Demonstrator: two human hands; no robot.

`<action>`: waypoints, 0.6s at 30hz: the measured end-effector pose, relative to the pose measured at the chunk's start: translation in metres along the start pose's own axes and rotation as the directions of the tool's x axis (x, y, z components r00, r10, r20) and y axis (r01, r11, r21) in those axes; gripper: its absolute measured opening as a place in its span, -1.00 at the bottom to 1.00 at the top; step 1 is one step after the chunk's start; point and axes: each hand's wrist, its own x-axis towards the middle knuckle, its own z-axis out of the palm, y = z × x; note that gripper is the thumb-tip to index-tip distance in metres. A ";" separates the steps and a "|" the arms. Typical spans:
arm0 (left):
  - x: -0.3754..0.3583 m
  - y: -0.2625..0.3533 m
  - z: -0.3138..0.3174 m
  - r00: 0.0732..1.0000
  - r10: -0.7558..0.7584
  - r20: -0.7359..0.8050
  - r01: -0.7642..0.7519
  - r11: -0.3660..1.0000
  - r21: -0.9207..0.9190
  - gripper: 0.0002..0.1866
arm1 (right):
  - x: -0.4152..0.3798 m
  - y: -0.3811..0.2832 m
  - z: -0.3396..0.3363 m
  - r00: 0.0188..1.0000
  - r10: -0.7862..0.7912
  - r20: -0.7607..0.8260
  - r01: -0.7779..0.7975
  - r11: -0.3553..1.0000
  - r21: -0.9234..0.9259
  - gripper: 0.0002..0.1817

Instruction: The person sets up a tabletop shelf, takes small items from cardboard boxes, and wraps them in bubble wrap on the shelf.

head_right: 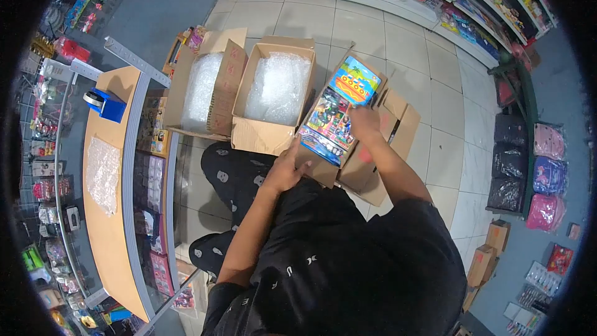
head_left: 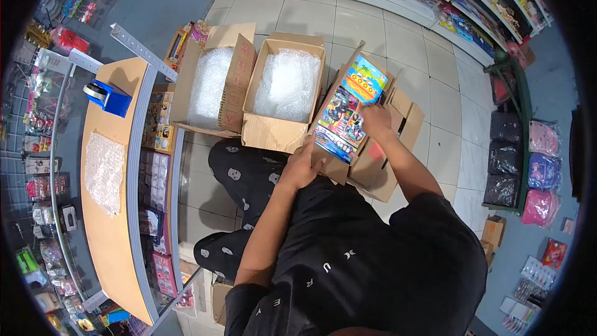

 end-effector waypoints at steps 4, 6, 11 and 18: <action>-0.001 0.000 0.001 1.000 0.003 -0.013 -0.004 1.000 -0.010 -0.04 | 0.036 -0.017 0.004 0.998 -0.063 0.016 0.065 0.994 -0.088 -0.72; -0.002 0.003 -0.004 0.998 -0.056 0.022 0.056 0.998 -0.025 -0.04 | 0.053 -0.022 0.002 0.992 -0.037 0.120 0.053 0.990 -0.133 -0.68; -0.004 0.000 -0.005 0.996 -0.078 0.036 0.081 0.995 -0.065 -0.07 | 0.061 -0.020 -0.021 0.963 -0.023 0.267 0.081 0.975 -0.208 -0.69; -0.004 -0.009 0.001 1.000 -0.025 0.012 0.025 1.000 -0.010 -0.09 | 0.061 -0.018 -0.053 0.940 -0.077 0.331 0.160 0.960 -0.232 -0.63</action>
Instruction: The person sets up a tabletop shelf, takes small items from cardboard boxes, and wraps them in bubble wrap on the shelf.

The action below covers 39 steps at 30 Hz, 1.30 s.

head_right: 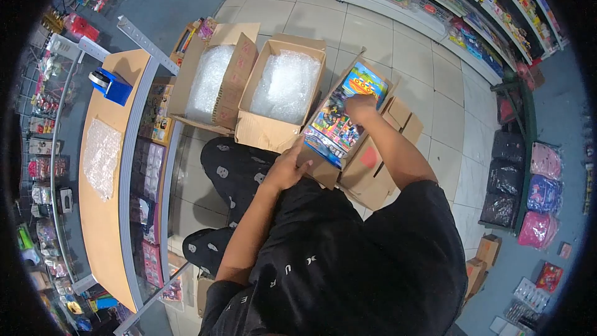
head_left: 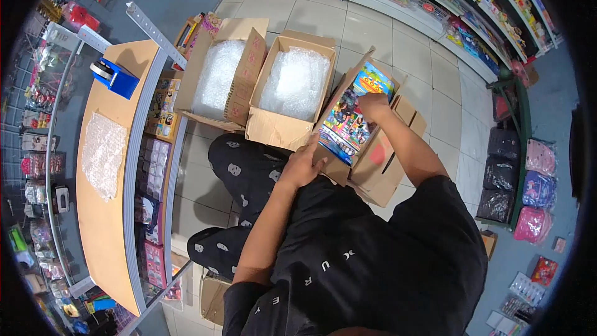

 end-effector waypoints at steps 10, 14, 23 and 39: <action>0.002 0.000 0.003 0.998 0.050 -0.041 -0.050 0.999 0.002 -0.11 | 0.025 -0.057 0.024 0.888 -0.407 0.212 0.440 0.887 -0.140 -0.64; -0.002 0.001 -0.002 0.997 0.055 -0.051 -0.056 0.998 -0.010 -0.12 | 0.050 -0.051 0.057 0.830 -0.520 0.202 0.552 0.817 -0.165 -0.66; -0.001 0.008 -0.009 0.999 -0.034 0.035 0.035 0.999 -0.032 -0.16 | 0.042 -0.015 0.087 0.851 -0.524 0.025 0.525 0.851 -0.021 -0.27; -0.008 0.007 -0.006 0.998 0.018 -0.068 -0.027 0.992 -0.125 -0.38 | -0.034 -0.005 -0.059 0.773 -0.630 0.071 0.501 0.675 0.541 -0.62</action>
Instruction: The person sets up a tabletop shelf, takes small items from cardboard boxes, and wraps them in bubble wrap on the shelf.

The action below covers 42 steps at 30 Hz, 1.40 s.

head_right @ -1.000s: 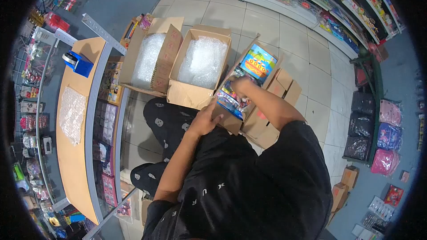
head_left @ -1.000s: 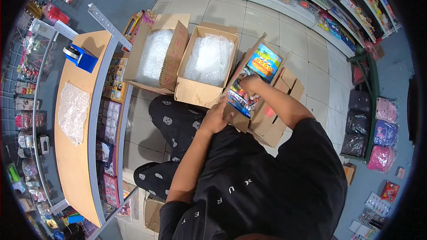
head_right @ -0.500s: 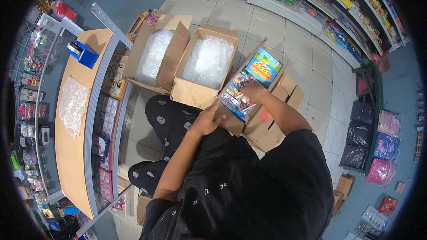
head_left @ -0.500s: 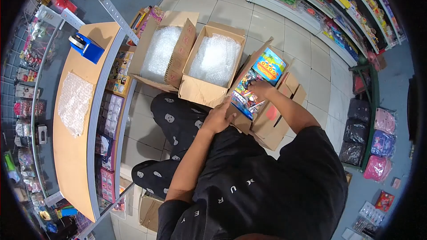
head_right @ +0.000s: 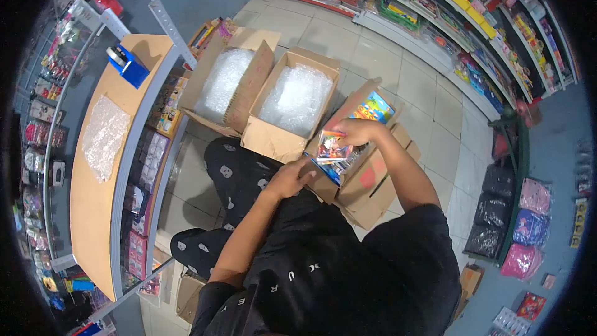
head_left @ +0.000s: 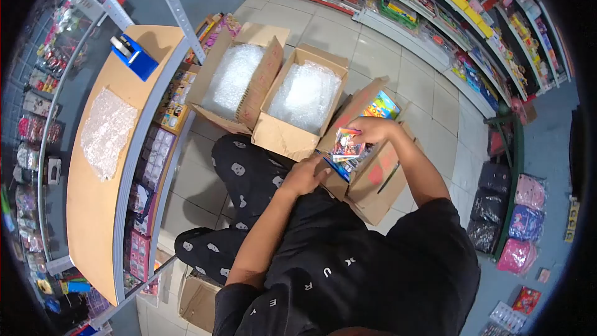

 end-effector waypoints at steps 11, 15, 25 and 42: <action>-0.071 -0.035 -0.044 0.812 -0.317 -0.490 -0.285 0.517 -0.807 -0.67 | 0.109 -0.138 0.119 0.830 -0.027 -0.558 0.538 0.305 0.786 -0.54; -0.159 -0.070 -0.063 0.644 -0.421 -0.638 -0.151 0.748 -0.646 -0.73 | 0.152 -0.208 0.177 0.873 -0.272 -0.404 0.466 0.225 0.856 -0.59; -0.287 -0.023 -0.081 0.318 -0.525 -0.790 -0.307 0.731 -0.609 -0.56 | 0.179 -0.319 0.198 0.790 -0.612 -0.047 0.402 0.458 0.793 -0.50; -0.272 0.004 -0.379 0.392 0.152 -0.907 0.555 0.747 0.365 -0.50 | 0.174 -0.276 0.234 0.816 -0.577 0.012 0.122 0.193 0.974 -0.45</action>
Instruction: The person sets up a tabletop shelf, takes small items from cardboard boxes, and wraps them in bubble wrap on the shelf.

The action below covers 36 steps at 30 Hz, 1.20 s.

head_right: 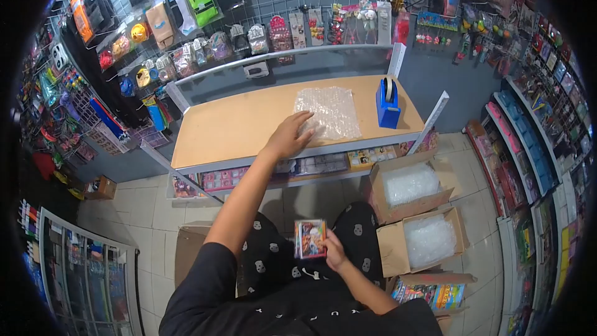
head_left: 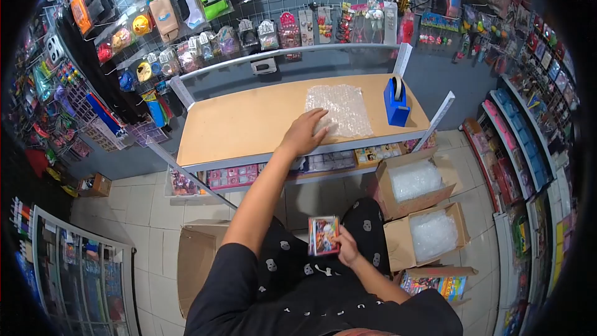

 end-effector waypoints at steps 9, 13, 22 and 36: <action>-0.023 -0.055 -0.035 0.981 -0.185 0.056 0.166 0.956 0.242 -0.73 | -0.004 0.002 -0.031 0.998 -0.021 -0.060 0.019 0.999 -0.044 -0.38; -0.034 -0.060 -0.031 0.989 -0.142 -0.029 0.145 0.963 0.229 -0.64 | 0.014 -0.017 -0.027 0.999 -0.032 -0.024 0.031 0.999 -0.044 -0.37; -0.032 -0.061 -0.031 0.981 -0.195 0.017 0.187 0.958 0.218 -0.53 | 0.163 -0.208 0.093 0.796 -0.569 0.207 0.599 0.687 -0.412 -0.28; -0.028 -0.061 -0.025 0.955 -0.298 -0.007 0.290 0.924 0.251 -0.39 | 0.274 -0.248 0.098 0.716 -0.568 0.405 0.451 -0.066 -0.890 -0.55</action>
